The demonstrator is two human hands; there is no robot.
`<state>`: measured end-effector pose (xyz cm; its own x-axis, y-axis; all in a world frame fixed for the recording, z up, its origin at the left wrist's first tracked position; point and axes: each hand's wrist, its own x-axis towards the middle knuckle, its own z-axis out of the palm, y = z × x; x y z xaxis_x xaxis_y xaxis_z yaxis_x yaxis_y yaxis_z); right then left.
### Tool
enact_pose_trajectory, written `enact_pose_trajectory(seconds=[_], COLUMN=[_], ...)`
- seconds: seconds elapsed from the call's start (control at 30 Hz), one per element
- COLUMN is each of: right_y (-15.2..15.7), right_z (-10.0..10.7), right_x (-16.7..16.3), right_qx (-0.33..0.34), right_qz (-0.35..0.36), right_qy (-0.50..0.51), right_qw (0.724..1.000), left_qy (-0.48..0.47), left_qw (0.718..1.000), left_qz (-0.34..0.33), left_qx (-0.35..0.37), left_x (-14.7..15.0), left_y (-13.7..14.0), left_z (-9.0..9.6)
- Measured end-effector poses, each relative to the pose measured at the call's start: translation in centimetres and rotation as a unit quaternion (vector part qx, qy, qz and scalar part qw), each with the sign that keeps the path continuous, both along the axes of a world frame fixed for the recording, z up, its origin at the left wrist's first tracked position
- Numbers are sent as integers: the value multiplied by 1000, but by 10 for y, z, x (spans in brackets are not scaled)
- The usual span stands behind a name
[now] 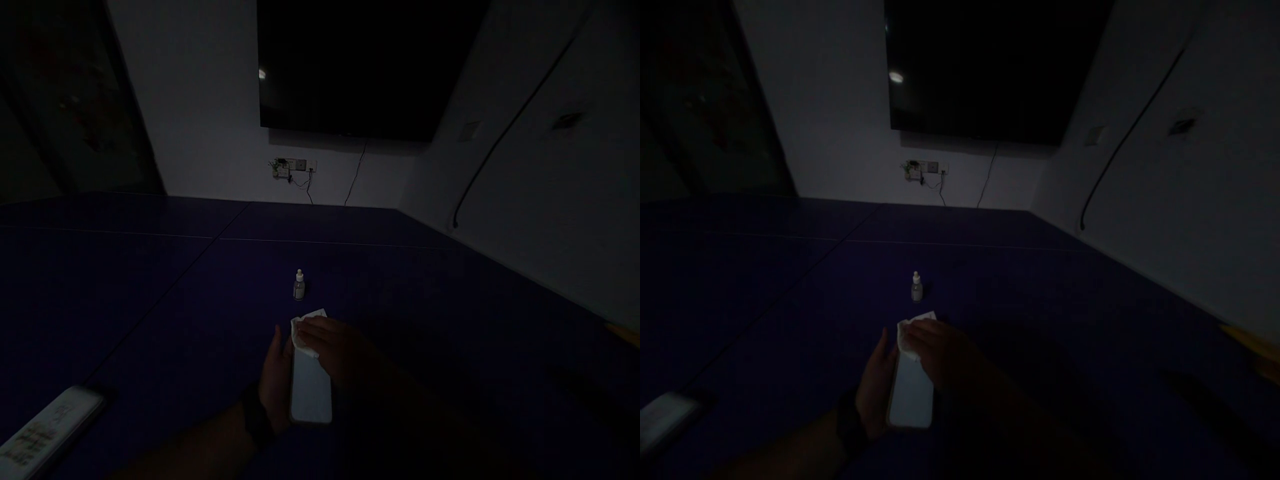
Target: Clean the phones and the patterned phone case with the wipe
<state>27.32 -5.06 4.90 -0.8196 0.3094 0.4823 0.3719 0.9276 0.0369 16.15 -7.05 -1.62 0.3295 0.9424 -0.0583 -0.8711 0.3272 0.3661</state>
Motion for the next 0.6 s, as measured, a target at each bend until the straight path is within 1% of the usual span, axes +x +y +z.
enact_pose_trajectory(seconds=[0.07, 0.1, 0.23, 0.27, 0.33, 0.37, 0.43, 0.5, 0.6], right_y=[-1, -2, -1, 0, 0, -1, -4, -6, -5], right_z=[-6, -8, -8, -8, -9, -10, -11, -9, -1], right_x=[-5, -6, -4, -3, -4, -6, -9, -10, -5], right_qx=[17, 20, 2, -2, 2, 10, 24, 19, -22], right_qz=[-31, -34, 14, 7, -31, -49, -62, -47, -15], right_qy=[8, 4, -15, -11, 10, 21, 35, 25, -31], right_qw=[999, 999, 1000, 1000, 999, 998, 997, 998, 999], left_qy=[-2, -2, 4, 6, 9, 9, 9, 9, 10], left_qw=[1000, 1000, 1000, 1000, 999, 999, 999, 999, 998], left_qz=[5, 5, -6, -15, -31, -35, -41, -45, -50], left_qx=[-4, -6, -15, -17, -23, -24, -24, -24, -23], left_x=[2, -1, -24, -31, -42, -45, -47, -45, -43], left_y=[-1, -3, -10, -12, -14, -14, -13, -12, -12], left_z=[1, 1, 7, 8, 12, 14, 17, 19, 21])
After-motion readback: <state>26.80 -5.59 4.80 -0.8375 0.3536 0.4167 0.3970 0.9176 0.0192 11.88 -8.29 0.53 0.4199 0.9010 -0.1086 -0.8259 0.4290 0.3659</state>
